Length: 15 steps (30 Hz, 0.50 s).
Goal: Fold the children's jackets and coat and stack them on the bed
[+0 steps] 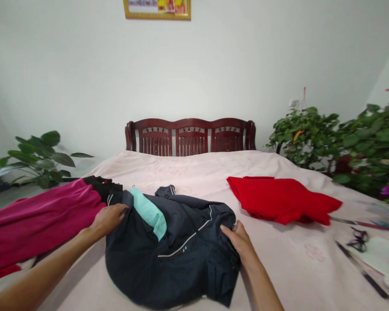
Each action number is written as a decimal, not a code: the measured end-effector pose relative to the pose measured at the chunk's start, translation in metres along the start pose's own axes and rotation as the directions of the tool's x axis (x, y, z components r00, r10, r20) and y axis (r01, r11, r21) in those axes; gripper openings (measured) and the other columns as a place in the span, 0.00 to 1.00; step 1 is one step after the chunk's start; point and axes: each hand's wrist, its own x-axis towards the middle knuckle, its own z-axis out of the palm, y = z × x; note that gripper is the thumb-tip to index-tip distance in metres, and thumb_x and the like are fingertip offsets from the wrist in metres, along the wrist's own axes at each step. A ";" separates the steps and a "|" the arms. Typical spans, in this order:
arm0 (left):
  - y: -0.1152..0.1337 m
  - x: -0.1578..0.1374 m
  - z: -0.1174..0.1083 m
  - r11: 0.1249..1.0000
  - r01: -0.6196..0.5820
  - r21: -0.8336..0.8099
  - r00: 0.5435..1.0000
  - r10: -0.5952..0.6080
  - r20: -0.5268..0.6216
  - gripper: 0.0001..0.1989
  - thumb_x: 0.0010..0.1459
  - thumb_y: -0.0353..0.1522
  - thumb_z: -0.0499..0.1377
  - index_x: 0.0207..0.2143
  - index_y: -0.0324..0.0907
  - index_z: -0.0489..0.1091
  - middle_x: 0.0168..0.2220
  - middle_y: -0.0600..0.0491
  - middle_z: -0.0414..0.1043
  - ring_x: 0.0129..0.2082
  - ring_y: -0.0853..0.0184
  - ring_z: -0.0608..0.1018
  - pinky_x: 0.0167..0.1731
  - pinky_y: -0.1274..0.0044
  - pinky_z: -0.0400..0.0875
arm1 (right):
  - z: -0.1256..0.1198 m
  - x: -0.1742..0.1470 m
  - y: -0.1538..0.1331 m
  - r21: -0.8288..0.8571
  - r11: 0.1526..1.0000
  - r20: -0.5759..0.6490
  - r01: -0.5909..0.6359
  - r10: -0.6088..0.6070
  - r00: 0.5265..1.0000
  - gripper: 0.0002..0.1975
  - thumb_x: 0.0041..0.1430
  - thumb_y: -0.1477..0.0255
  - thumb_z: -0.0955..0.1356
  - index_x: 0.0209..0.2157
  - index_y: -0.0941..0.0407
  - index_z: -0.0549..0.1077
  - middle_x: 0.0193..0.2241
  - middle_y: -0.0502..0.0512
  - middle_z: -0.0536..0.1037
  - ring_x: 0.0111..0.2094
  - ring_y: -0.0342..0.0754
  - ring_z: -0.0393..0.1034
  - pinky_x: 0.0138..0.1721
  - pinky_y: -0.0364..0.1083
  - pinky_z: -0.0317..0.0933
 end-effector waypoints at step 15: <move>0.186 0.008 -0.035 0.601 -0.430 -0.674 0.810 0.586 0.005 0.09 0.46 0.35 0.65 0.32 0.44 0.76 0.35 0.53 0.80 0.38 0.61 0.80 0.49 0.72 0.72 | 0.043 -0.090 -0.116 -0.047 0.754 0.509 0.655 -0.547 0.665 0.30 0.46 0.80 0.66 0.53 0.49 0.77 0.48 0.53 0.80 0.50 0.52 0.73 0.57 0.53 0.62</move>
